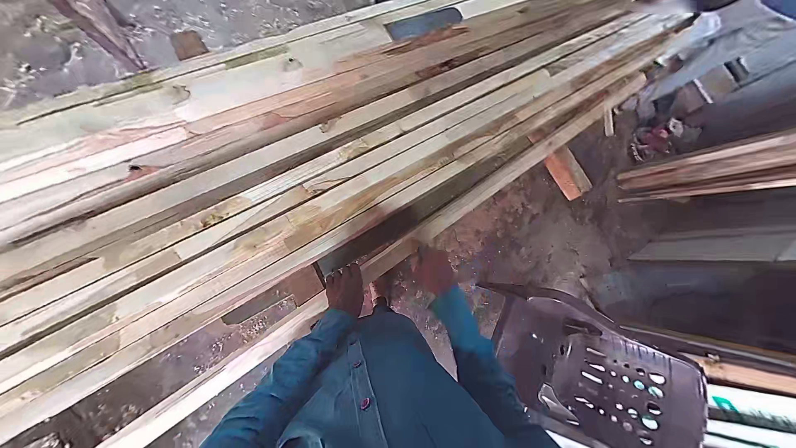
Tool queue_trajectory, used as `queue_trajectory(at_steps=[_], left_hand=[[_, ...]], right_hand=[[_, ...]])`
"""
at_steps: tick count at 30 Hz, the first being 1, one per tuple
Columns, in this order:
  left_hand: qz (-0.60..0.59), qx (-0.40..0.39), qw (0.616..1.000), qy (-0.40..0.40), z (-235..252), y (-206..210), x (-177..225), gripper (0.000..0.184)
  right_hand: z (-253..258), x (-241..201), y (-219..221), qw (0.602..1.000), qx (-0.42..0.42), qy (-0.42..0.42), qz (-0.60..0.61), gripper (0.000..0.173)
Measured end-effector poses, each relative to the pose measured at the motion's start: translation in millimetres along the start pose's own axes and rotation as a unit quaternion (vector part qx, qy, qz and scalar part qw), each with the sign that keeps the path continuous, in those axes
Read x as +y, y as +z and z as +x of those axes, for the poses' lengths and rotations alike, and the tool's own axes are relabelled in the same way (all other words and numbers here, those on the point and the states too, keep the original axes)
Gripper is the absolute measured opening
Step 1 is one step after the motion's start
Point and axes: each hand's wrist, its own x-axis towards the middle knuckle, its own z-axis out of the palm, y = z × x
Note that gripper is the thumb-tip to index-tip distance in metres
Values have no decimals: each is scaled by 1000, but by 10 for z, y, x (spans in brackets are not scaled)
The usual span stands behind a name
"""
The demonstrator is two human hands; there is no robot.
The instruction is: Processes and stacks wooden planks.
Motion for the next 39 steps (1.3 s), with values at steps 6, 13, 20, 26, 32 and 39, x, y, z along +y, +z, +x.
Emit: queue_trajectory(at_steps=[6, 13, 20, 26, 32, 39], left_hand=[[-65, 26, 996, 60, -4, 3, -189, 55], [-200, 91, 976, 0, -653, -335, -888, 60], [-61, 94, 966, -234, -1427, 378, -2361, 57], [-98, -140, 978, -121, -1056, 119, -2836, 60], [-89, -125, 983, -97, -1025, 156, -2887, 60], [-64, -169, 981, -70, -964, 97, -2962, 59]], right_hand=[[-427, -65, 346, 978, -143, -134, 70, 37], [-688, 176, 433, 861, -144, -59, 484, 39], [-786, 47, 748, 852, -94, -87, 507, 29], [-880, -267, 1000, 925, -66, -102, 360, 61], [-935, -582, 1285, 985, 45, -163, 20, 62], [-857, -871, 2004, 986, 91, -139, -10, 60]])
